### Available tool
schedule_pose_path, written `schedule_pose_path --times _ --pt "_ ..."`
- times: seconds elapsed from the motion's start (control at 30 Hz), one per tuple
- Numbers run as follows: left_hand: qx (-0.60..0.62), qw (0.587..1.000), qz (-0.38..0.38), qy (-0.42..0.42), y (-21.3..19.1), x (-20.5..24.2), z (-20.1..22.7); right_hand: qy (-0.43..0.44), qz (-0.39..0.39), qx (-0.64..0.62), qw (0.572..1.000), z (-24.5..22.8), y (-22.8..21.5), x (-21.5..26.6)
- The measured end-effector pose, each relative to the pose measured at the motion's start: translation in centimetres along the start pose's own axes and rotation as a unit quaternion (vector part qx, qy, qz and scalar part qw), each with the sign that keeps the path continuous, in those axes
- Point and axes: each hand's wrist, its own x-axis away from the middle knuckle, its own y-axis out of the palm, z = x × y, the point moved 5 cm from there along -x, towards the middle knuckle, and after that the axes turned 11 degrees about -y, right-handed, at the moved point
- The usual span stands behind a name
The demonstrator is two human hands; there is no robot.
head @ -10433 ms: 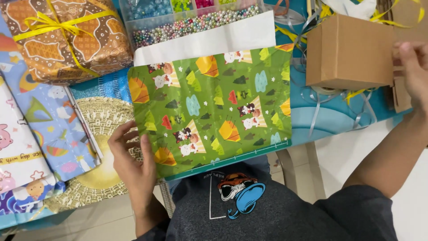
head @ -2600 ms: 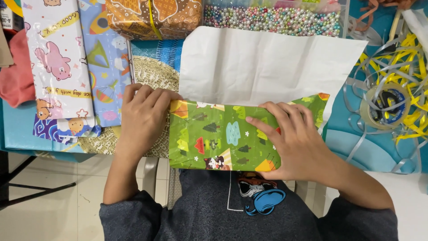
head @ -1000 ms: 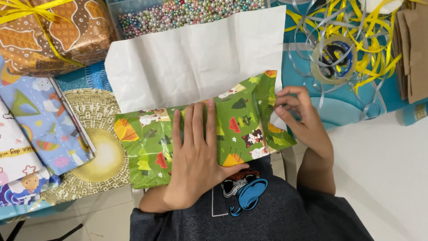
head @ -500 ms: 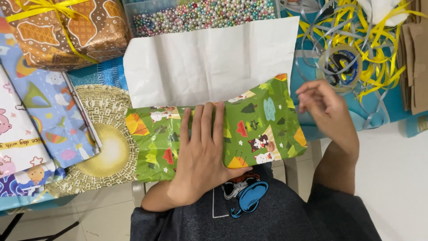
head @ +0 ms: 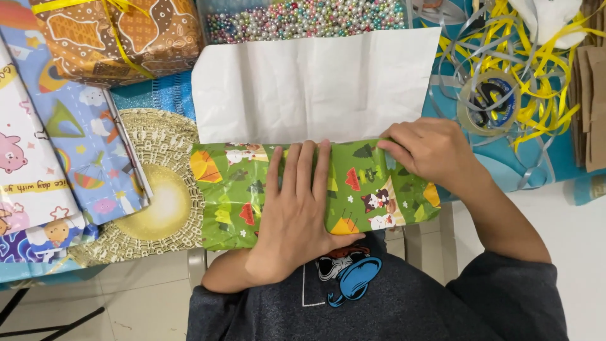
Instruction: Wrapping a small cardboard box with decorative paper and securing it with tape.
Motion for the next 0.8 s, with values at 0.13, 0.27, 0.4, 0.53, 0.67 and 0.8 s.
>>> schedule_pose_path --times 0.13,0.27,0.4,0.53,0.67,0.8 --pt "-0.012 1.0 -0.003 0.003 0.2 0.0 0.0 0.049 -0.029 -0.01 0.998 0.9 -0.5 0.6" --pt "-0.029 0.999 -0.009 0.009 0.4 0.2 0.0 0.308 -0.086 -0.248 0.915 3.0 -2.2 1.0" --pt "-0.041 0.999 -0.011 0.012 0.4 0.2 -0.1 0.445 -0.041 -0.413 0.793 4.7 -0.1 5.2" --pt "-0.026 1.0 -0.007 0.012 0.4 0.1 0.0 0.414 0.084 -0.551 0.719 4.0 1.1 5.6" --pt "-0.013 1.0 -0.01 0.006 0.5 0.1 -0.1 0.488 0.088 -0.599 0.629 5.5 3.8 8.7" --pt "-0.016 1.0 -0.003 0.006 0.3 0.1 -0.1 0.446 0.035 -0.589 0.672 3.9 -0.1 4.9"
